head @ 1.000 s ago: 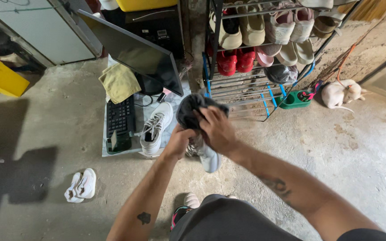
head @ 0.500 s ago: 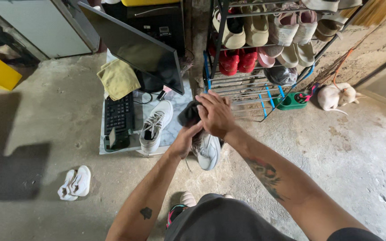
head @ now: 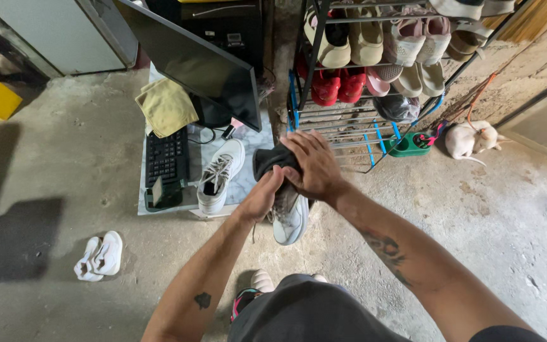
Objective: The person wipes a white sneaker with a dark cloth, focusing on the upper and laces. The person holds the shoe in one hand and scrubs it with the cloth in the other, rotating the shoe to clean different areas. The person places the shoe on a metal shoe rack at the end of the clip.
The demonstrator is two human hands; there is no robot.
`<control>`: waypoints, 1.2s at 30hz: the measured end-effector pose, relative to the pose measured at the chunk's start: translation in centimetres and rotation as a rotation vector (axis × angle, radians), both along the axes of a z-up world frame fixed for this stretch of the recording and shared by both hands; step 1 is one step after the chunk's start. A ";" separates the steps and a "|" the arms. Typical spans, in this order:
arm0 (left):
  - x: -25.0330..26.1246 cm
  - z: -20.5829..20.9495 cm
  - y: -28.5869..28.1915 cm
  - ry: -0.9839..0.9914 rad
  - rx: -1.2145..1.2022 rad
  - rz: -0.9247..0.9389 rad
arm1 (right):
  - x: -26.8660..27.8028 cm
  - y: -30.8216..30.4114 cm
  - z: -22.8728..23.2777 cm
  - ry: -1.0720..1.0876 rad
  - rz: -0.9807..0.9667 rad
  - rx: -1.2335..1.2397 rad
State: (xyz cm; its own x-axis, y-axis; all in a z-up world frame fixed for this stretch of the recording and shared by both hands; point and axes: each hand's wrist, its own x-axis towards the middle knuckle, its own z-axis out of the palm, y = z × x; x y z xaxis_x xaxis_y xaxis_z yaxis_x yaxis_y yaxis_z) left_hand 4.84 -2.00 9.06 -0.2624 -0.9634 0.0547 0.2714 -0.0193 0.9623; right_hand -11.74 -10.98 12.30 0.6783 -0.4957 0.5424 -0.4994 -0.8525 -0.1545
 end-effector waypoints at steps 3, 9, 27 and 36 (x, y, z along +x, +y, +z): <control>0.0 0.7 0.1 -0.249 -0.141 0.073 | 0.0 -0.2 1.0 -0.098 0.038 0.146; 0.2 -0.2 0.1 -0.299 -0.193 0.124 | 0.9 -0.4 0.9 -0.229 0.039 0.081; 1.7 -3.1 1.5 0.164 -0.039 0.033 | -3.4 -9.2 -0.7 -0.366 -0.191 0.628; 2.3 -4.3 1.4 0.084 -0.001 0.113 | -7.5 -7.1 1.6 -0.608 0.055 0.887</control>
